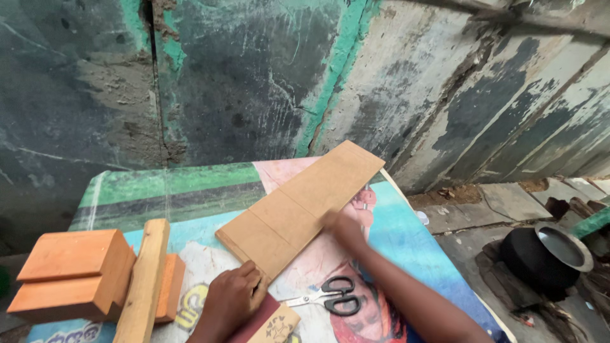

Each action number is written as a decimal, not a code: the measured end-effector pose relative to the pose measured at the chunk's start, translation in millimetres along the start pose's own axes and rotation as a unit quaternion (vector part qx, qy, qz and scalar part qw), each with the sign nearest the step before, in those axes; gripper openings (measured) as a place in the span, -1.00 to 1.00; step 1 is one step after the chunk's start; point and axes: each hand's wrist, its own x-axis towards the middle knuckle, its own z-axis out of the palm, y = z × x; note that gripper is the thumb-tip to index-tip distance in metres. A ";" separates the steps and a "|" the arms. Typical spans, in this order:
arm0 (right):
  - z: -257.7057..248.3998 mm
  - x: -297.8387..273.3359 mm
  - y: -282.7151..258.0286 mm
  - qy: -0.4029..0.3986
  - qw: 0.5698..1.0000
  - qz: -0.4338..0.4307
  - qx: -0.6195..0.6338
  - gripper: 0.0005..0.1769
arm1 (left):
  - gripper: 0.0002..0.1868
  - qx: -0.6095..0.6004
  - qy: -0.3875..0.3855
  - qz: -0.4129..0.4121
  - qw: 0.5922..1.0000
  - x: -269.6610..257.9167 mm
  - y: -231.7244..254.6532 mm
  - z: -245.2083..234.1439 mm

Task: The person marks lines on a wooden board with a pencil and then rubs the board surface repeatedly with a piece of sandpaper. They move several wooden blocks on the table and continue rubbing different sections of the long board.

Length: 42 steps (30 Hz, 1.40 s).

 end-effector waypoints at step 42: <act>55.1 78.6 42.1 -0.054 0.989 0.024 -0.135 -0.79 | -0.79 -0.013 -0.004 -0.036 0.999 5.7 -3.7 3.9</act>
